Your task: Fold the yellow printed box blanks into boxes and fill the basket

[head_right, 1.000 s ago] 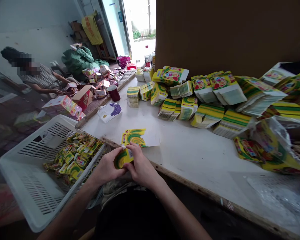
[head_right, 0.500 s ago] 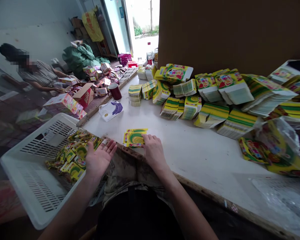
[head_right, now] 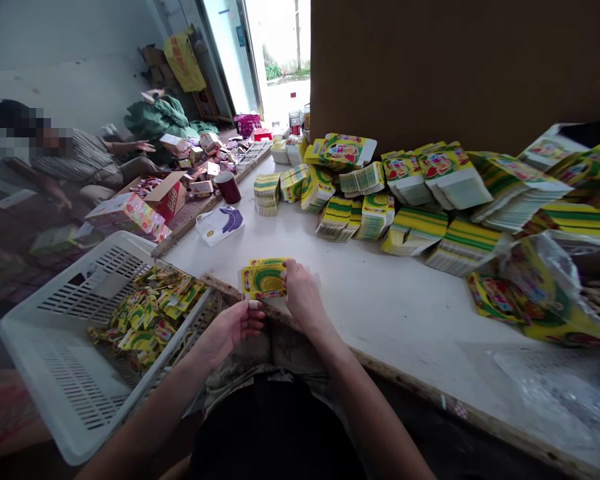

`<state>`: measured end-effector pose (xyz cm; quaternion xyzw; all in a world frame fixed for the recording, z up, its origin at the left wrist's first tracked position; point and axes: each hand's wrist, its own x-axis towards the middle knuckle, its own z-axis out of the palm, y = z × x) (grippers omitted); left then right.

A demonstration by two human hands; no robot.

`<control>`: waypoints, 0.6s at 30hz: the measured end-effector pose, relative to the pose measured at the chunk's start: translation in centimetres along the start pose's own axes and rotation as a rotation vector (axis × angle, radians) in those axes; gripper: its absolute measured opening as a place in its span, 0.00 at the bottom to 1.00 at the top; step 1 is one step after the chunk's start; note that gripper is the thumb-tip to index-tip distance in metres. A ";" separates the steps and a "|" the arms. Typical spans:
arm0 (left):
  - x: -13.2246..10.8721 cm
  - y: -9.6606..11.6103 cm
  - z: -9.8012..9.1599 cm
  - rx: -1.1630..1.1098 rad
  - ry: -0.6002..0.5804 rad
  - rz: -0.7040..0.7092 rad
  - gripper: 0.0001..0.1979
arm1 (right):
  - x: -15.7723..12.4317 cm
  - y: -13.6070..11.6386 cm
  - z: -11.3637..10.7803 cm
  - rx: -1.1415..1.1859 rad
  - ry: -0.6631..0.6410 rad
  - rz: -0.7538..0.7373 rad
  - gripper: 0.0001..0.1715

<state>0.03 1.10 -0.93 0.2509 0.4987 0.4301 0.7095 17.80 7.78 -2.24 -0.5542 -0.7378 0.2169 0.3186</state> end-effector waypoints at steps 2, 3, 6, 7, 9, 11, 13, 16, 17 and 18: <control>-0.1 -0.3 0.1 0.047 -0.046 -0.015 0.14 | 0.1 0.0 -0.3 0.056 0.013 0.003 0.24; -0.2 -0.4 0.2 0.065 -0.064 -0.021 0.16 | 0.1 -0.1 -0.6 0.085 0.019 0.004 0.23; -0.2 -0.8 0.4 0.085 -0.131 -0.024 0.21 | -0.3 -0.9 -1.7 0.167 0.030 -0.007 0.20; -0.2 -0.9 0.6 0.071 -0.152 -0.011 0.23 | -0.6 -1.4 -2.1 0.198 0.021 -0.017 0.19; -0.1 -1.1 1.1 -0.010 -0.145 0.052 0.25 | -1.3 -2.4 -2.5 0.317 -0.039 -0.044 0.18; -0.2 -1.2 1.5 -0.110 -0.047 0.180 0.24 | -2.3 -3.4 -2.4 0.512 -0.137 -0.053 0.16; -0.4 -1.1 1.7 -0.114 0.075 0.373 0.21 | -3.2 -4.2 -1.5 0.757 -0.207 -0.002 0.13; -1.1 -1.0 1.1 0.068 0.145 0.628 0.18 | -4.3 -4.9 0.4 1.094 -0.213 0.141 0.14; -1.3 -1.0 0.7 0.116 0.145 0.663 0.17 | -4.5 -5.1 1.0 1.170 -0.208 0.179 0.16; -1.6 -1.1 0.4 0.143 0.143 0.672 0.17 | -4.7 -5.3 1.4 1.218 -0.206 0.204 0.18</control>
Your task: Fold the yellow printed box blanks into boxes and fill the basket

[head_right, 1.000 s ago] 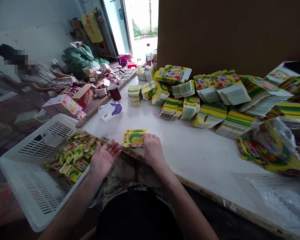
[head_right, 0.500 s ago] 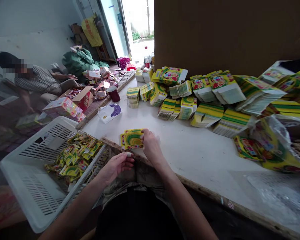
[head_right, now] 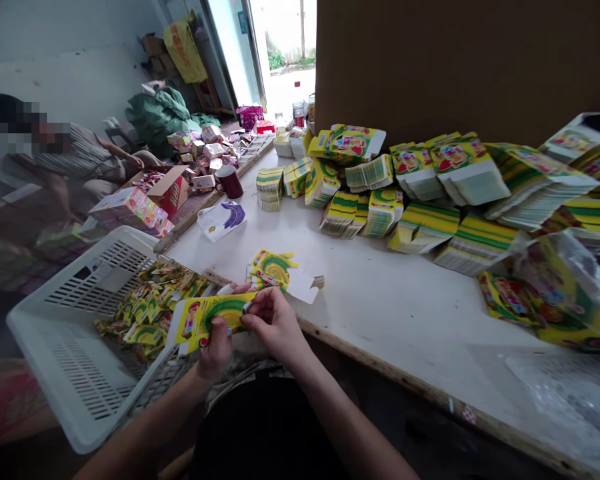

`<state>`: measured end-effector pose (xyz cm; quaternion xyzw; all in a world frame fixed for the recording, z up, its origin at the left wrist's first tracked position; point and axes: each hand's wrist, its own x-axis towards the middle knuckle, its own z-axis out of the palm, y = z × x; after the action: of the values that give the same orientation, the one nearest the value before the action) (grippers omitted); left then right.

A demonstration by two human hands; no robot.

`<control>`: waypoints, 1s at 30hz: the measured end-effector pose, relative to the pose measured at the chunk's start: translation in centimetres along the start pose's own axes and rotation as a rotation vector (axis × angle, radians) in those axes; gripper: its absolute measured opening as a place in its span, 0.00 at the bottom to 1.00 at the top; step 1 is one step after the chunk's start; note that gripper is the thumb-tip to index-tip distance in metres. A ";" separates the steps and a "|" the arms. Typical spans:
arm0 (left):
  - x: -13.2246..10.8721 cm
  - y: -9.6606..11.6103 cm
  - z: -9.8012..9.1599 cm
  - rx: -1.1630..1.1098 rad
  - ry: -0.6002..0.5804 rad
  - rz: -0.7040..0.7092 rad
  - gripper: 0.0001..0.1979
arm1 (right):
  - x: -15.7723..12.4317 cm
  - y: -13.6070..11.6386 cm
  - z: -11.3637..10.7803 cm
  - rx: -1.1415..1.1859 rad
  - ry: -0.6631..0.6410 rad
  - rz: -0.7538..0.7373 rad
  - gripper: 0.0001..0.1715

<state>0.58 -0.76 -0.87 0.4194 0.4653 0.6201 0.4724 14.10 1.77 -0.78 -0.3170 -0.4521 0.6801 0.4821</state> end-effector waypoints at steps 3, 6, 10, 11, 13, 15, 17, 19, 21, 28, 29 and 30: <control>-0.3 0.1 -0.5 0.017 -0.015 -0.021 0.17 | -0.3 0.4 0.6 0.020 -0.003 0.018 0.20; -0.3 0.4 -0.2 0.055 -0.052 0.010 0.13 | -0.6 0.0 0.8 -0.065 0.014 0.000 0.22; 0.1 0.8 0.6 0.041 -0.059 0.044 0.09 | -1.3 -0.5 1.3 -0.108 0.077 -0.029 0.21; 0.1 0.9 0.7 0.019 -0.039 0.035 0.08 | -1.5 -0.6 1.4 -0.109 0.106 -0.040 0.22; 0.2 1.0 0.8 -0.019 0.000 0.008 0.08 | -2.0 -0.7 1.7 -0.160 0.174 -0.098 0.26; 0.3 1.1 0.9 -0.038 0.017 -0.001 0.09 | -2.4 -1.0 1.8 -0.274 0.201 -0.201 0.31; 0.2 1.1 0.9 -0.058 0.040 -0.004 0.10 | -2.5 -1.3 1.6 -0.378 0.143 -0.278 0.33; 0.2 1.2 0.9 -0.084 0.077 -0.011 0.11 | -2.4 -1.6 1.2 -0.393 0.036 -0.263 0.34; 0.2 1.1 0.9 -0.086 0.065 -0.035 0.12 | -2.0 -1.8 0.8 -0.316 -0.058 -0.174 0.37; 0.3 0.3 1.3 -0.241 0.198 -0.230 0.24 | -1.9 -1.2 1.8 -0.185 -0.106 -0.104 0.31; 0.3 0.2 1.2 -0.275 0.204 -0.233 0.25 | -2.0 -0.9 2.1 -0.201 -0.104 -0.098 0.31; 0.3 0.2 1.1 -0.301 0.190 -0.236 0.26 | -2.1 -0.7 2.4 -0.220 -0.099 -0.089 0.31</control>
<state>1.53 -0.28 -0.42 0.2263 0.4560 0.6597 0.5529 12.96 -0.85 0.75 -0.3138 -0.5610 0.6189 0.4513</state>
